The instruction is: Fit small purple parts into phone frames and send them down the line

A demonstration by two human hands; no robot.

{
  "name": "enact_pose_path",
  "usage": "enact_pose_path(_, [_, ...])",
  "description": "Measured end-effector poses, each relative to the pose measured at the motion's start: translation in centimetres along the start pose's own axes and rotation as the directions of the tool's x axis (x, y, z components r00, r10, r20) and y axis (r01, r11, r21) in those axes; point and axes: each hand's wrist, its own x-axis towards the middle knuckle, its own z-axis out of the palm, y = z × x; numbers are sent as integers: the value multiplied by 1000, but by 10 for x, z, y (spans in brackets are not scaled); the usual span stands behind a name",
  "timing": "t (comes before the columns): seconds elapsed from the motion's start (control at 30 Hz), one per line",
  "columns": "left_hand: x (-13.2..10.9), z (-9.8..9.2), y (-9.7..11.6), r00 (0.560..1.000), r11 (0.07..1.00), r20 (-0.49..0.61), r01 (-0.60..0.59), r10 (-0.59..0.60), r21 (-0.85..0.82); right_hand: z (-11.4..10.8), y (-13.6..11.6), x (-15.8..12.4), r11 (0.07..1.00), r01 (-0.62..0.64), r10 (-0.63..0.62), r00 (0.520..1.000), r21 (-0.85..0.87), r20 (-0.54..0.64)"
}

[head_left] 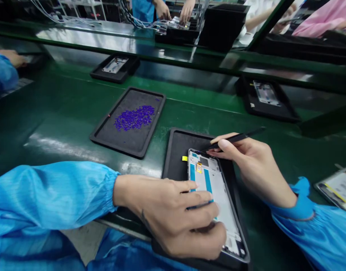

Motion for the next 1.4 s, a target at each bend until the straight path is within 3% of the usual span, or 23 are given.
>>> enact_pose_path(0.1, [-1,-3,-2,998,998,-55,3,0,65,-2,0,-2,990,62,-57,998,-124,41])
enact_pose_path(0.27, [-1,-5,0,999,998,-39,11,-8,66,-5,1,-3,954,139,-118,988,-267,96])
enact_pose_path(0.5, [4,-5,1,995,999,-86,43,-41,15,-4,0,-3,918,228,-200,973,-324,118])
enact_pose_path(0.83, [-1,1,1,995,996,-95,17,-8,87,-3,-1,-5,862,314,-287,949,-399,126])
enact_pose_path(0.97, [-2,2,3,996,990,-87,19,-7,139,-6,-4,-5,888,253,-231,967,-383,103])
enact_pose_path(1.13, [0,-1,4,997,994,-76,37,-29,104,-10,-7,-2,975,88,-60,988,-205,141])
enact_pose_path(1.4, [2,-1,3,996,995,-87,36,-28,98,-11,-1,-1,956,135,-96,983,-261,157])
